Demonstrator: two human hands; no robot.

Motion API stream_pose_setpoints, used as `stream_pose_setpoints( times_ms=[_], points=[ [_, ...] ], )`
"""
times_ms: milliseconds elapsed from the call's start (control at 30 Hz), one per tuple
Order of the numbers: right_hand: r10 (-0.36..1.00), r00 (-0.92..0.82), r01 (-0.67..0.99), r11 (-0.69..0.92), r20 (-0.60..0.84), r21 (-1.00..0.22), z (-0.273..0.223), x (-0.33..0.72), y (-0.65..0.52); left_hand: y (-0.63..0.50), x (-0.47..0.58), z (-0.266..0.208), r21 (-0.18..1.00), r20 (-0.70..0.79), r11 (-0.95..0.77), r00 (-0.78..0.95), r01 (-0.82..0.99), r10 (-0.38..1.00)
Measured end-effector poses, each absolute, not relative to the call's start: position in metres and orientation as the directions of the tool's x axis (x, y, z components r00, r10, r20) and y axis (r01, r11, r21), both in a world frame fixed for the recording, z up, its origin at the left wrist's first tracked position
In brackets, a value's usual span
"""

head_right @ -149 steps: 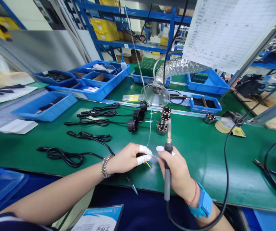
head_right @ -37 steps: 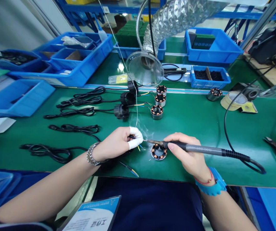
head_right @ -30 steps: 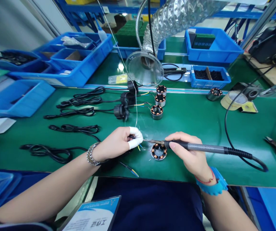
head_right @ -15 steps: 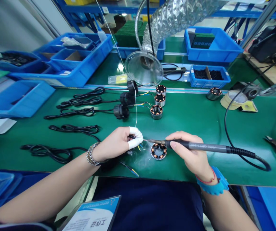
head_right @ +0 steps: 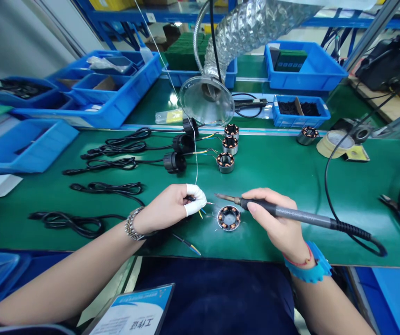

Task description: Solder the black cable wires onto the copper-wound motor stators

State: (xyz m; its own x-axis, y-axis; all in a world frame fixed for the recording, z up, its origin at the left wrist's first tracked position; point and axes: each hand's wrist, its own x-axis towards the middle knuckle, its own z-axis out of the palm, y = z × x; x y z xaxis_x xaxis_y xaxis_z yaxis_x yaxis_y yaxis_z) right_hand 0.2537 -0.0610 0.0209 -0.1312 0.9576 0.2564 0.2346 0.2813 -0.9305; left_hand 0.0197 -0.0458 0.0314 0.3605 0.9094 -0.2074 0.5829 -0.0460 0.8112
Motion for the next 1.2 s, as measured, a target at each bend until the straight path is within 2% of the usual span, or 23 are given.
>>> stream_pose_setpoints(
  times_ms=[200,333,467,567,700,833,933,1033,1100,1200],
  points=[
    [0.916,-0.113,0.459,0.391,0.384,-0.798,0.026,0.249,-0.067,-0.046,0.019,0.031,0.824,-0.21,-0.032,0.359,0.565,0.909],
    [0.907,-0.06,0.407,0.403,0.416,-0.82,0.02,0.244,-0.07,-0.046,0.02,0.031,0.824,-0.213,-0.03,0.359,0.565,0.909],
    [0.914,-0.086,0.285,0.404,0.397,-0.869,0.016,0.239,-0.072,-0.046,0.02,0.031,0.828,-0.211,-0.034,0.368,0.56,0.906],
    [0.913,-0.1,0.277,0.407,0.395,-0.87,0.015,0.237,-0.072,-0.046,0.02,0.03,0.827,-0.208,-0.041,0.374,0.56,0.904],
    [0.903,-0.116,0.388,0.424,0.413,-0.818,0.012,0.23,-0.074,-0.046,0.02,0.031,0.829,-0.218,-0.025,0.365,0.558,0.905],
    [0.839,-0.279,0.391,0.544,0.467,-0.743,0.003,0.215,-0.077,-0.044,0.02,0.032,0.822,-0.232,-0.02,0.368,0.569,0.9],
    [0.725,-0.409,0.388,0.688,0.554,-0.613,-0.003,0.202,-0.077,-0.04,0.019,0.034,0.822,-0.257,-0.022,0.406,0.569,0.877],
    [0.642,-0.43,0.407,0.766,0.635,-0.498,-0.004,0.193,-0.075,-0.037,0.016,0.038,0.837,-0.286,-0.02,0.468,0.547,0.837],
    [0.638,-0.387,0.408,0.766,0.665,-0.497,-0.002,0.191,-0.074,-0.036,0.011,0.042,0.856,-0.315,-0.007,0.533,0.516,0.785],
    [0.7,-0.289,0.404,0.708,0.653,-0.58,0.003,0.191,-0.075,-0.035,-0.001,0.049,0.892,-0.355,0.04,0.642,0.451,0.68]
  ],
)
